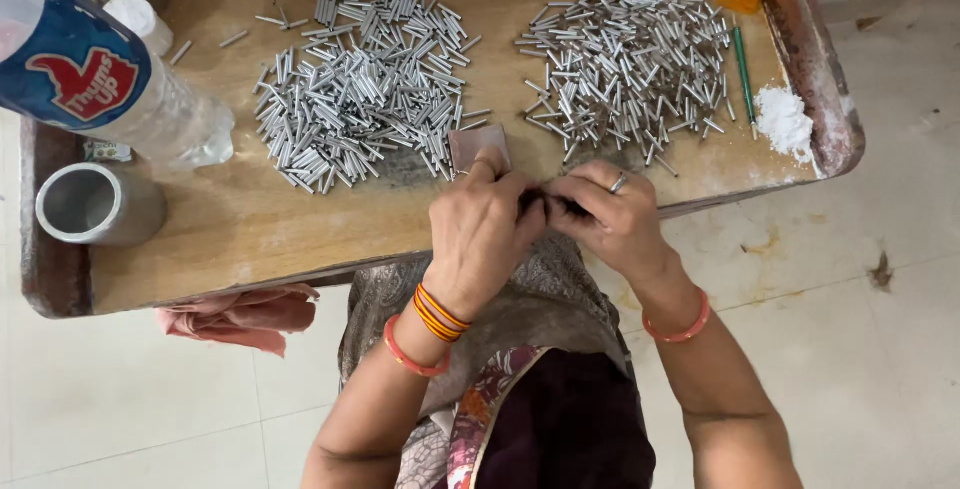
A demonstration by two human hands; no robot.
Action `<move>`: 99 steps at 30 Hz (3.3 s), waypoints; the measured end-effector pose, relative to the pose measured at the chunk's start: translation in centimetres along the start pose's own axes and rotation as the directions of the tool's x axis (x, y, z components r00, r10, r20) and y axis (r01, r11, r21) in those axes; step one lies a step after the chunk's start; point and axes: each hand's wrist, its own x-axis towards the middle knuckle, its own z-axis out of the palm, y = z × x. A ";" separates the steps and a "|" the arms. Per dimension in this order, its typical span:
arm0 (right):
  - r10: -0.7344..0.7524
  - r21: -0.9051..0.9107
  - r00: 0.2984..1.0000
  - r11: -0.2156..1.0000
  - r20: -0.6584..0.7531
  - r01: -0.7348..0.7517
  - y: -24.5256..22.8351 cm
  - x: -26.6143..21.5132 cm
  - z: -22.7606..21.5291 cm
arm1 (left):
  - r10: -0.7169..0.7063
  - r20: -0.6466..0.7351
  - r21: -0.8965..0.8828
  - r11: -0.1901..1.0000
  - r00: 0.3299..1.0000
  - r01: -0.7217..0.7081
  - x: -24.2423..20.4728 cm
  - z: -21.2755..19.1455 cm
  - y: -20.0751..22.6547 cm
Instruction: The person sits at a wooden table and repeatedly picks up small metal pins from a pile. They use a small rectangular block to rub or shape the pins before placing them back on the table. The task involves handling the pins one by one with both hands.
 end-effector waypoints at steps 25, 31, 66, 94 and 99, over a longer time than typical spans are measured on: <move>0.102 -0.301 0.955 0.953 0.277 -0.015 -2.8 -1.4 -4.4 | -0.285 0.064 -0.571 0.776 0.956 0.269 -7.1 -1.8 1.2; -0.188 -0.225 0.972 0.950 0.144 0.217 -5.6 -1.7 -5.4 | -0.250 0.280 -0.921 0.200 0.927 0.333 -6.9 1.3 2.6; 0.561 0.582 0.812 0.719 -0.162 -0.381 -0.6 -4.5 2.8 | -0.039 0.017 0.113 0.993 0.999 0.037 -0.1 -5.0 -7.8; 0.687 0.892 0.727 0.328 0.000 -0.311 -8.0 -6.3 3.4 | -0.425 0.044 -0.968 0.207 0.904 0.144 -8.8 1.6 1.5; 0.641 0.813 0.767 0.459 -0.025 -0.357 -8.2 -6.0 3.4 | -0.452 -0.012 -0.941 0.307 0.892 0.143 -8.8 1.7 1.7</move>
